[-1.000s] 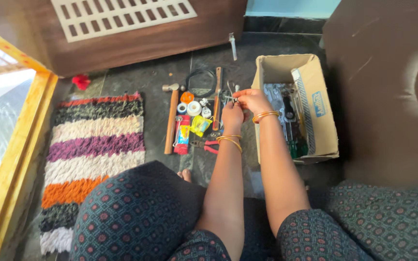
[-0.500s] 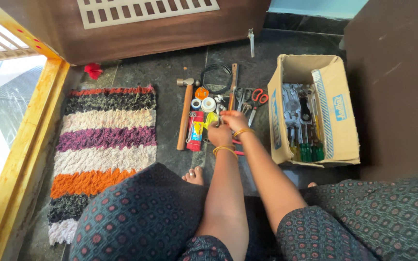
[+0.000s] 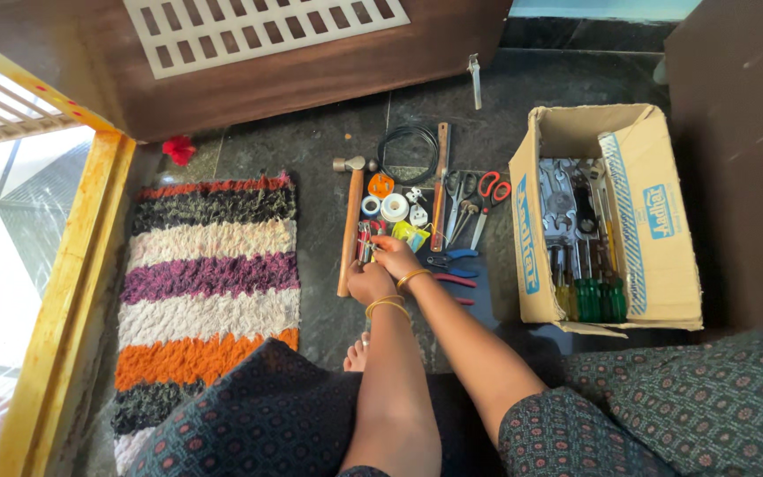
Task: The person sits on the floor and removes various tools from a cardboard box, placing them on the floor. They handle pliers, screwdrivers, and other small tools, arranging them in a line next to the box.
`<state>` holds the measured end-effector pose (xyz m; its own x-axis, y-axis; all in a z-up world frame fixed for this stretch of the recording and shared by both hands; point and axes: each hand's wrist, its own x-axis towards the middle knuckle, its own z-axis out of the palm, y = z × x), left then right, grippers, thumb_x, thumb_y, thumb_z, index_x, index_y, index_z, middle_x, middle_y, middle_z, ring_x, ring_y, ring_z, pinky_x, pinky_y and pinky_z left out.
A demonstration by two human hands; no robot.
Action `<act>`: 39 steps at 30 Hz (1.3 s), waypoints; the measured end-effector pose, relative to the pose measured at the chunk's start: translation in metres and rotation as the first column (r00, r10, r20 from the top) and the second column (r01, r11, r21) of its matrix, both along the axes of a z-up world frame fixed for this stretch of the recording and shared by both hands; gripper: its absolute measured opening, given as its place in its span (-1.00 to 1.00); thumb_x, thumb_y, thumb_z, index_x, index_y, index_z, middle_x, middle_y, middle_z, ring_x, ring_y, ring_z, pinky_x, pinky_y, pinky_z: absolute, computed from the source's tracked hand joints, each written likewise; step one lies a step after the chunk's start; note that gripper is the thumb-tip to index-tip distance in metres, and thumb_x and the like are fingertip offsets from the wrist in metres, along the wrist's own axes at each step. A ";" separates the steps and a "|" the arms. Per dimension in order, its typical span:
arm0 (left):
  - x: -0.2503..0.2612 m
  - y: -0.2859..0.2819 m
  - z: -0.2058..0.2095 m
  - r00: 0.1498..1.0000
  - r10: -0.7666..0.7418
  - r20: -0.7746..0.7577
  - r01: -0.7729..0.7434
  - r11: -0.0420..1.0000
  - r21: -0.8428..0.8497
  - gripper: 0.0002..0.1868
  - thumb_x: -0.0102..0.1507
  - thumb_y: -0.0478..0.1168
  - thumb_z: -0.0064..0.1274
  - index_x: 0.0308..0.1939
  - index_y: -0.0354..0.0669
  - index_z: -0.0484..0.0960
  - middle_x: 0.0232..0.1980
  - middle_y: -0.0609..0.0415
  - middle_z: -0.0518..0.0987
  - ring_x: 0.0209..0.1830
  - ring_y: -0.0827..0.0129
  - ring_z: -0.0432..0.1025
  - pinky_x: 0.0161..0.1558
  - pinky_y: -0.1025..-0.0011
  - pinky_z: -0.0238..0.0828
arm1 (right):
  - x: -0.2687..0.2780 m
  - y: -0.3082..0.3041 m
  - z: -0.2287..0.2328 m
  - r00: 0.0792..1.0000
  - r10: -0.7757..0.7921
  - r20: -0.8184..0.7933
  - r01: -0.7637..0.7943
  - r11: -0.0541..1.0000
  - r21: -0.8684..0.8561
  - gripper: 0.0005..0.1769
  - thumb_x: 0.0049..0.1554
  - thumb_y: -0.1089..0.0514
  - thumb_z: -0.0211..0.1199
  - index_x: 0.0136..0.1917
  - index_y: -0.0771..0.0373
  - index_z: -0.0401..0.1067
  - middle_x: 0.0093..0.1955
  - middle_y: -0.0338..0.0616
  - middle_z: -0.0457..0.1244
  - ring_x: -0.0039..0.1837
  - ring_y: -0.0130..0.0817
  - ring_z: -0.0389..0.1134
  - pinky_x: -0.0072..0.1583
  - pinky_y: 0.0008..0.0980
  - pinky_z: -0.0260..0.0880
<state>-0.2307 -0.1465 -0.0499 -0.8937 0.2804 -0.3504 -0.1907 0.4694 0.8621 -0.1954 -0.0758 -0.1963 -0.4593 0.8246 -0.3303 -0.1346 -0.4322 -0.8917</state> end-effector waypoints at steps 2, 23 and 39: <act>-0.001 0.002 0.006 0.998 -0.055 -0.039 0.056 0.998 0.020 -0.65 0.15 -0.26 -0.04 -0.07 -0.33 0.71 -0.14 -0.26 0.72 -0.13 -0.03 0.64 -0.03 0.14 0.51 | 0.000 0.003 -0.004 0.998 0.014 0.061 -0.016 0.999 0.041 -0.46 0.17 0.33 0.16 0.42 0.40 0.30 0.29 -0.04 0.34 0.22 -0.36 0.39 0.21 -0.38 0.43; 0.077 0.103 -0.011 0.977 -0.085 -0.193 0.149 0.925 0.348 -0.77 0.19 -0.24 0.19 -0.17 -0.34 0.66 -0.13 -0.11 0.67 -0.16 0.19 0.55 -0.06 0.27 0.49 | 0.089 0.076 0.135 0.979 -0.069 0.191 -0.001 0.940 0.341 -0.68 0.21 0.13 0.25 0.18 0.32 0.51 0.05 -0.11 0.43 0.07 -0.42 0.45 0.13 -0.39 0.48; 0.250 0.087 0.018 0.521 -0.853 -0.034 0.847 0.522 -0.105 -0.29 0.04 -0.22 0.12 0.29 -0.28 0.34 0.13 -0.44 0.51 0.18 -0.28 0.42 0.21 0.06 0.36 | 0.407 0.083 0.101 0.366 -0.420 0.831 0.243 0.905 0.350 -0.68 0.11 -0.02 0.31 0.00 0.22 0.63 -0.02 0.08 0.44 0.06 -0.07 0.48 0.14 -0.17 0.42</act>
